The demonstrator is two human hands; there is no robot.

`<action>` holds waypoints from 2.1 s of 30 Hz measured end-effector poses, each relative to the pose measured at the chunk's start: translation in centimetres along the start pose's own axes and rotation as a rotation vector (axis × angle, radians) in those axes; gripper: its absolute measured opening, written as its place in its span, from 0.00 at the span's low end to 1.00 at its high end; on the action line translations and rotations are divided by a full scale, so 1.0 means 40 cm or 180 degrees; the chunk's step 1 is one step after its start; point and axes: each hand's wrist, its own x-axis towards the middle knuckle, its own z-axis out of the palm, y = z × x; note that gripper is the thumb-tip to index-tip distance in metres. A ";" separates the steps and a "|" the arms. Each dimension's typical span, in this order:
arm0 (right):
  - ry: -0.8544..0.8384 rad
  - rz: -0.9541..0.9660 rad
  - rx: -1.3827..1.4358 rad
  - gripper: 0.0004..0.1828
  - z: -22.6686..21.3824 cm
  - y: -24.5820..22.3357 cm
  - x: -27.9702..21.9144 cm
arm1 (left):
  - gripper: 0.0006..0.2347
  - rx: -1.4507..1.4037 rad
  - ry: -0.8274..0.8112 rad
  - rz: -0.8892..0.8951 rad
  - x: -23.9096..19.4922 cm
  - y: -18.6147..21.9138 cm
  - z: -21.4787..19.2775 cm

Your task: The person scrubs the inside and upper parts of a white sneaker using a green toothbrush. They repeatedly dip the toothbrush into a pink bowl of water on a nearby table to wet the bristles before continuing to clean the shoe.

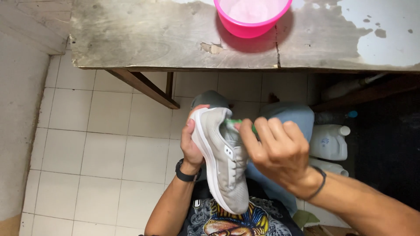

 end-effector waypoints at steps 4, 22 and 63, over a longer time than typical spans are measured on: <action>-0.0156 0.0008 0.0051 0.15 -0.007 -0.013 -0.012 | 0.22 0.0356 -0.0029 0.0228 0.003 0.013 -0.007; 0.0098 0.0115 0.0339 0.16 -0.035 -0.032 -0.024 | 0.24 -0.0220 0.0584 0.0958 -0.028 0.023 0.002; -0.0362 0.0521 0.0261 0.21 -0.055 -0.069 -0.007 | 0.24 -0.0640 0.0976 0.1258 -0.048 0.001 0.058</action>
